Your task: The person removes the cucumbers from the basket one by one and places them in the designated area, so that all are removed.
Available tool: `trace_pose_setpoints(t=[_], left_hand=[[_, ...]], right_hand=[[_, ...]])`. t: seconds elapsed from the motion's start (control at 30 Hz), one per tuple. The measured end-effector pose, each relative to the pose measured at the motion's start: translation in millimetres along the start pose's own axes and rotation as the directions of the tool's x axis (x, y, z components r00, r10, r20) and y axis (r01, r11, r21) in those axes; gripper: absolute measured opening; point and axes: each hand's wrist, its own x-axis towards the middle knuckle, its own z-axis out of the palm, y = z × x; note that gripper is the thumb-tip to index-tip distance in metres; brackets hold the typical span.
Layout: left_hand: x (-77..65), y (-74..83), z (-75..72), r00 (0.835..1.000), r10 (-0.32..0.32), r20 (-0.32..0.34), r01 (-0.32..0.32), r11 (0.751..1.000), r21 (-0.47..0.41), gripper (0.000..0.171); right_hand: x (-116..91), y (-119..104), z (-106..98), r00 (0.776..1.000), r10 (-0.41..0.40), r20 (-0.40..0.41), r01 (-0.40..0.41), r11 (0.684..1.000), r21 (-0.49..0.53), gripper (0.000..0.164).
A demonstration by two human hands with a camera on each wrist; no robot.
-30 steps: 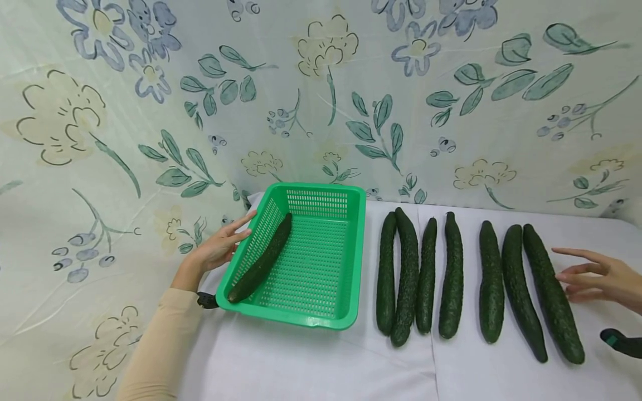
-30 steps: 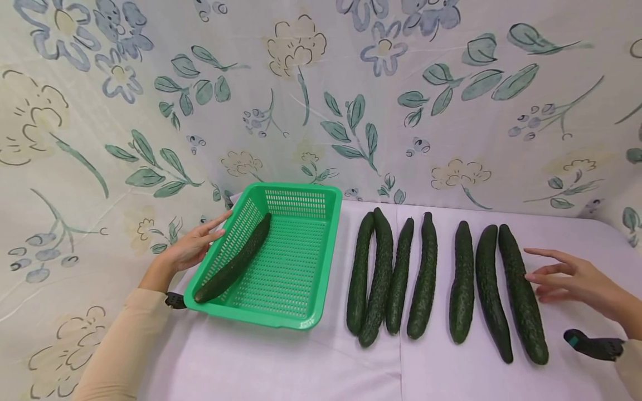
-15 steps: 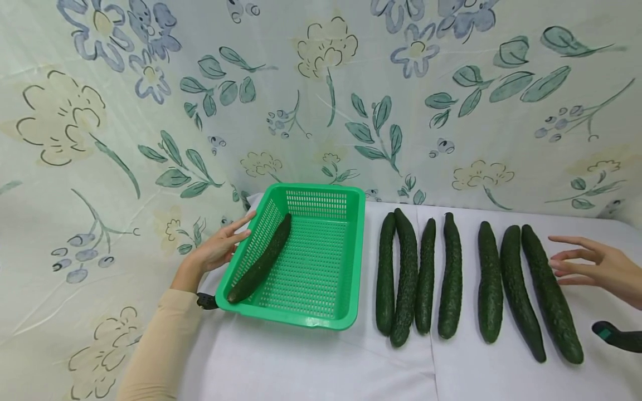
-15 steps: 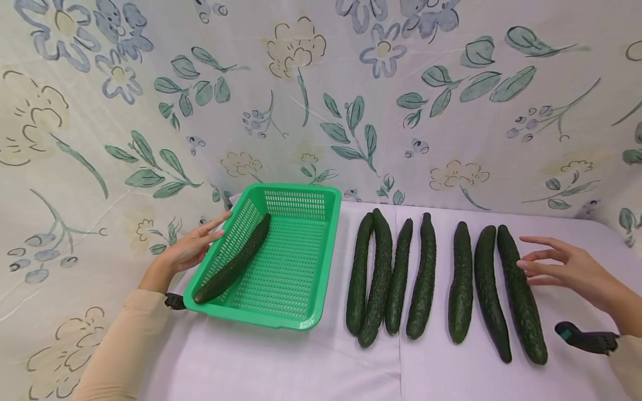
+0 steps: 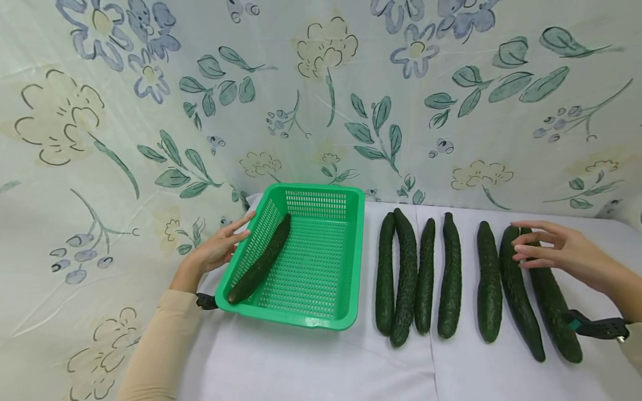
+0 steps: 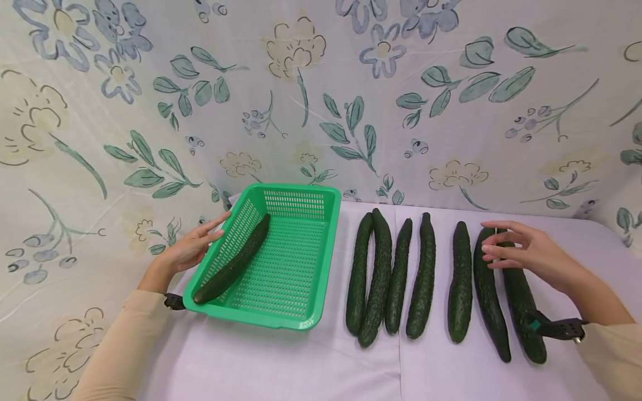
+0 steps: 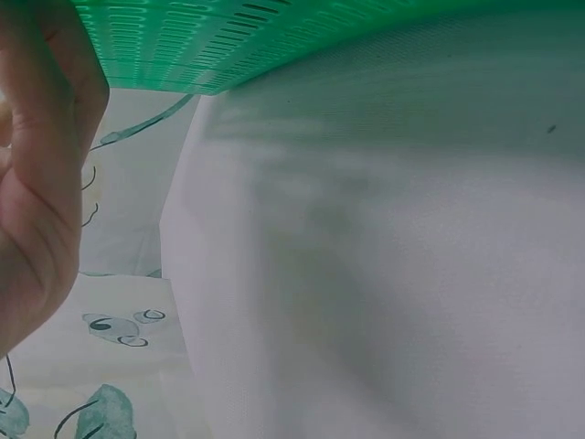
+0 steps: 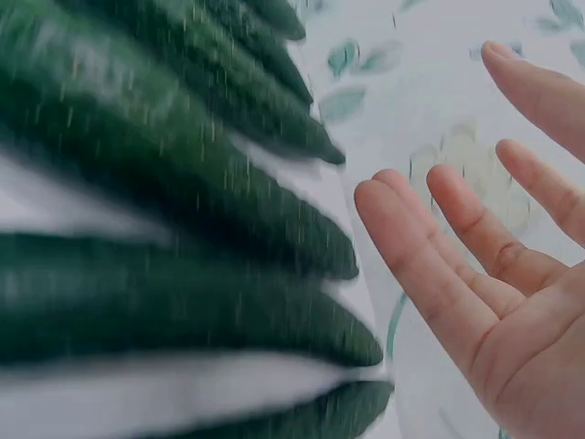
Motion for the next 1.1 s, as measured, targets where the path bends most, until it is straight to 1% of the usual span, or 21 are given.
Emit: trace_pose_setpoints(t=[0.13,0.27,0.4,0.53,0.7,0.97,1.1], left_hand=[[-0.3,-0.7,-1.2,1.0,0.003,0.002,-0.003,1.0,0.003,0.059],[-0.5,-1.5,-1.8,1.0,0.006,0.006,-0.006,1.0,0.002,0.059],[-0.8,-1.9,-2.2,1.0,0.012,0.005,-0.012,1.0,0.01,0.059],[-0.5,-1.4,-1.9,1.0,0.005,-0.002,-0.005,1.0,0.01,0.059],[-0.2,-0.7,-1.3,1.0,-0.003,-0.013,0.003,1.0,0.012,0.06],[-0.2,-0.5,-1.8,1.0,0.007,-0.007,-0.007,1.0,0.014,0.06],[0.2,-1.5,-2.0,1.0,0.014,-0.001,-0.014,1.0,0.007,0.06]], right_hand=[[11,-15,11,0.994,-0.087,0.072,0.082,0.994,0.068,0.056],[22,-29,21,0.985,-0.119,0.123,0.109,0.99,0.088,0.056],[33,-44,33,0.988,-0.09,0.128,0.08,0.993,0.083,0.054],[42,-55,43,0.983,-0.098,0.157,0.079,0.989,0.122,0.053],[51,-67,54,0.981,-0.099,0.166,0.081,0.991,0.108,0.052],[70,-85,71,0.975,-0.091,0.205,0.058,0.985,0.163,0.052],[79,-92,79,0.971,-0.105,0.216,0.065,0.981,0.185,0.051]])
